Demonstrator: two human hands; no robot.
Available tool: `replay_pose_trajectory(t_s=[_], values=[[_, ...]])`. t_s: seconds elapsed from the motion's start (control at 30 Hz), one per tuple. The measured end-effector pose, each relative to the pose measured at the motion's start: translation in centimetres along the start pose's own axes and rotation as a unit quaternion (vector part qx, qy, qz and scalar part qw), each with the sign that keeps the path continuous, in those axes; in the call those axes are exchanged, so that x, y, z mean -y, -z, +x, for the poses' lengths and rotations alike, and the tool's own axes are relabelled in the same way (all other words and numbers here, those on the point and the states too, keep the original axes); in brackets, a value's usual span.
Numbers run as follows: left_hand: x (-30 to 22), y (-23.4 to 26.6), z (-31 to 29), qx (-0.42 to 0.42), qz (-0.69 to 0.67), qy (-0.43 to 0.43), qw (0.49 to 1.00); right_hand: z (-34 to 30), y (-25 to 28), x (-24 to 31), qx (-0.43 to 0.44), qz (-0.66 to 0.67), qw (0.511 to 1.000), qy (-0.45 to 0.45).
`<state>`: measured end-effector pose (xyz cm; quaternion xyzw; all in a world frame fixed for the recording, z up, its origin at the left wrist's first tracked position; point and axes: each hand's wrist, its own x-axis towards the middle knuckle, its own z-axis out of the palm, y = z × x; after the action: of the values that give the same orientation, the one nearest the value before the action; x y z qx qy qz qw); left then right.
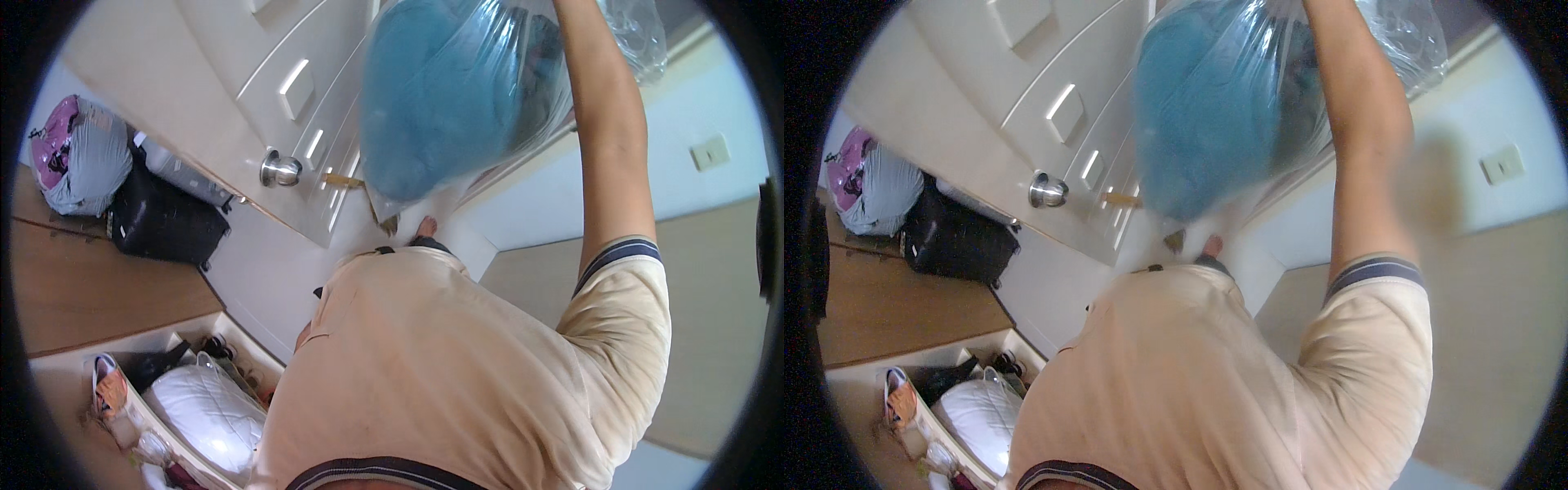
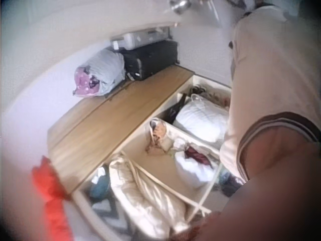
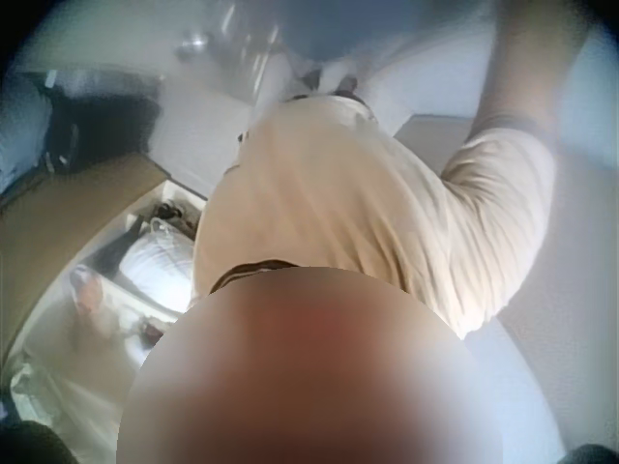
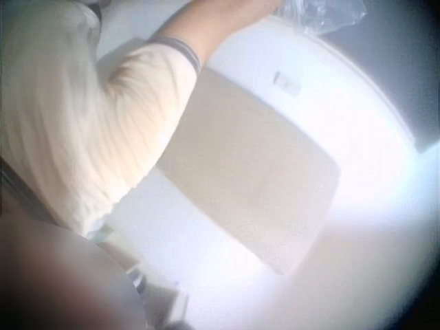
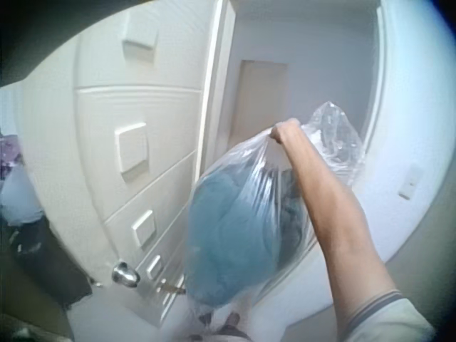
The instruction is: The person wipes the exterior of several suitcases with a blue cloth while holding a small bottle. They then pick up a large plastic-wrapped bundle and place it on top of the suitcases.
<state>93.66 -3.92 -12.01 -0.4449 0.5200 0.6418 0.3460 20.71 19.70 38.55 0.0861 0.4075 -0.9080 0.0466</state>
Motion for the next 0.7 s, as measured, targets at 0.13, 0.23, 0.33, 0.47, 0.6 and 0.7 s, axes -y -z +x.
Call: replay_pose_trajectory(t_s=[0.13,0.23,0.33,0.47,0.6,0.7], values=[[-4.6,-4.9,0.0,0.029,-0.027,0.045,0.998,8.9,2.3,-3.3,-0.01,0.006,0.999,-0.048],[-11.1,-9.3,0.5,0.068,-0.065,0.074,0.993,16.7,3.5,-3.6,-0.019,0.003,0.997,-0.071],[-18.1,-13.6,0.8,0.1,-0.107,0.087,0.985,24.1,4.4,-3.1,-0.027,-0.007,0.995,-0.091],[-23.6,-16.1,0.2,0.102,-0.195,0.067,0.973,32.0,6.8,-1.7,-0.053,-0.022,0.993,-0.103],[-25.4,-17.2,2.3,0.05,-0.211,0.049,0.975,39.3,9.0,0.1,-0.083,-0.035,0.99,-0.106],[-25.2,-18.7,4.7,-0.067,-0.183,0.092,0.977,45.5,10.0,1.5,-0.113,-0.051,0.988,-0.097]])
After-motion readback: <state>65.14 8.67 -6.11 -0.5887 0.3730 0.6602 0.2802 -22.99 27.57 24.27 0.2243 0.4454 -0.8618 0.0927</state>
